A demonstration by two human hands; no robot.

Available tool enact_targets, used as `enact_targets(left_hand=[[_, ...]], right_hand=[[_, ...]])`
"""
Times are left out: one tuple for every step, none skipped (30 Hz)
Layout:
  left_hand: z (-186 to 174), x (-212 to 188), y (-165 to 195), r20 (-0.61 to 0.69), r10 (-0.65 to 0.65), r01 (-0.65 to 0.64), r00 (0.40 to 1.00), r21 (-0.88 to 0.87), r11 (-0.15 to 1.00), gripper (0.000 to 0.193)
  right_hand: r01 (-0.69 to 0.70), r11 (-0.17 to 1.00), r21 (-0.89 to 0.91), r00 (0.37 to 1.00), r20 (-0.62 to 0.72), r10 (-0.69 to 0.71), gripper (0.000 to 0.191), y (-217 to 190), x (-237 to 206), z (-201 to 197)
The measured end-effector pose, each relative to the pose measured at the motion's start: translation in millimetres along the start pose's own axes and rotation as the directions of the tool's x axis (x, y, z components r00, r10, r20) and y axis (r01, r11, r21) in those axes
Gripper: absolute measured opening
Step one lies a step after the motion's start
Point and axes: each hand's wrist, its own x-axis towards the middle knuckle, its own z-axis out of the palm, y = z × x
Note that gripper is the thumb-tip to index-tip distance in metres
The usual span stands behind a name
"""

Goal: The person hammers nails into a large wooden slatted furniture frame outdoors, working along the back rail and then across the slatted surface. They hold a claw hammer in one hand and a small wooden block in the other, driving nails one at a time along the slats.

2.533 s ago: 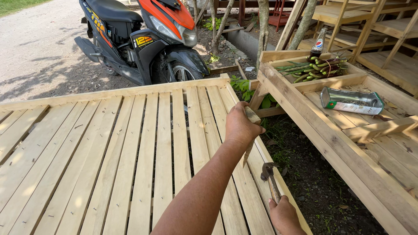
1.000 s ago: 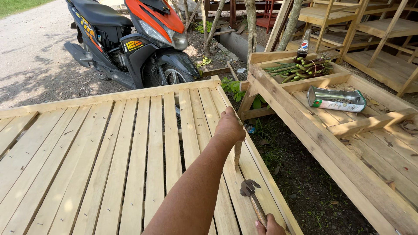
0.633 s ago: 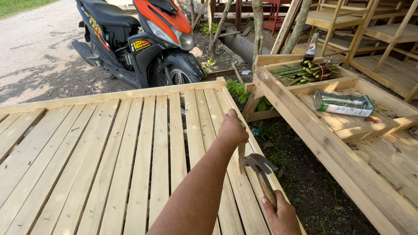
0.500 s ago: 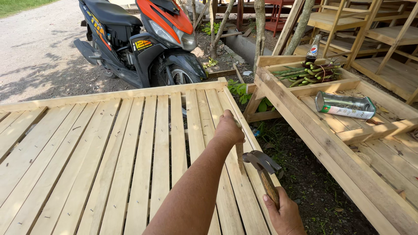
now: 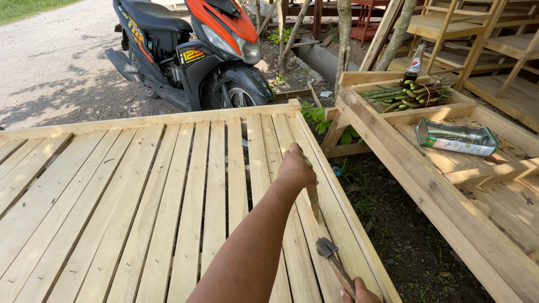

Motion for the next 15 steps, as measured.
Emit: enact_targets(left_hand=[[2.2, 0.3, 2.9, 0.008, -0.002, 0.003, 1.0, -0.006, 1.0, 0.096], [3.8, 0.9, 6.7, 0.015, -0.002, 0.002, 1.0, -0.012, 1.0, 0.096], [3.6, 2.5, 10.9, 0.022, 0.003, -0.003, 1.0, -0.018, 1.0, 0.095], [3.7, 3.2, 14.5, 0.04, 0.016, -0.016, 0.999, 0.006, 1.0, 0.096], [3.7, 3.3, 18.2, 0.058, 0.028, -0.029, 0.998, 0.026, 0.999, 0.096], [2.4, 4.0, 21.2, 0.071, 0.038, -0.041, 0.997, 0.044, 0.998, 0.097], [1.2, 3.6, 23.2, 0.071, 0.042, -0.046, 0.997, 0.054, 0.997, 0.095], [0.9, 2.7, 24.8, 0.076, 0.046, -0.051, 0.996, 0.064, 0.997, 0.094], [0.6, 1.2, 25.7, 0.078, 0.049, -0.055, 0.996, 0.074, 0.996, 0.092], [0.7, -0.9, 25.6, 0.065, 0.066, -0.071, 0.996, 0.078, 0.994, 0.092], [1.3, -2.9, 26.0, 0.051, 0.087, -0.091, 0.995, 0.08, 0.993, 0.092], [2.1, -4.7, 26.4, 0.037, 0.107, -0.11, 0.994, 0.083, 0.991, 0.091], [2.8, -6.0, 27.2, 0.049, 0.092, -0.096, 0.995, 0.086, 0.992, 0.092], [3.7, -6.3, 29.3, 0.058, 0.08, -0.085, 0.995, 0.087, 0.993, 0.092], [3.9, -5.3, 32.0, 0.063, 0.069, -0.074, 0.996, 0.09, 0.993, 0.092]], right_hand=[[-0.027, 1.0, 0.001, 1.0, 0.014, 0.027, 0.044, -2.1, 0.0, -3.4], [-0.055, 0.998, 0.003, 0.998, 0.025, 0.055, 0.047, -4.2, 0.7, -6.9], [-0.082, 0.997, 0.006, 0.996, 0.031, 0.081, 0.05, -6.2, 2.5, -10.2], [-0.093, 0.995, 0.016, 0.995, 0.038, 0.093, 0.049, -7.1, 3.0, -12.3], [-0.105, 0.994, 0.022, 0.994, 0.046, 0.104, 0.048, -7.2, 3.3, -13.7], [-0.112, 0.993, 0.026, 0.992, 0.053, 0.111, 0.048, -6.5, 3.9, -14.1], [-0.112, 0.994, 0.016, 0.993, 0.039, 0.111, 0.045, -4.7, 3.6, -13.4], [-0.115, 0.993, 0.007, 0.993, 0.025, 0.115, 0.043, -1.8, 3.3, -11.8], [-0.117, 0.993, -0.003, 0.993, 0.013, 0.117, 0.041, 2.0, 2.5, -9.8], [-0.097, 0.995, -0.016, 0.995, 0.009, 0.097, 0.041, 6.0, 2.2, -7.2], [-0.078, 0.997, -0.029, 0.997, 0.001, 0.078, 0.042, 10.4, 2.4, -4.9], [-0.059, 0.997, -0.043, 0.998, -0.005, 0.059, 0.042, 14.5, 2.8, -2.6], [-0.075, 0.996, -0.037, 0.997, 0.011, 0.075, 0.042, 17.9, 3.9, -0.6], [-0.089, 0.995, -0.034, 0.996, 0.021, 0.09, 0.042, 18.9, 4.4, -0.8], [-0.099, 0.995, -0.03, 0.994, 0.032, 0.1, 0.042, 18.3, 5.8, -2.4]])
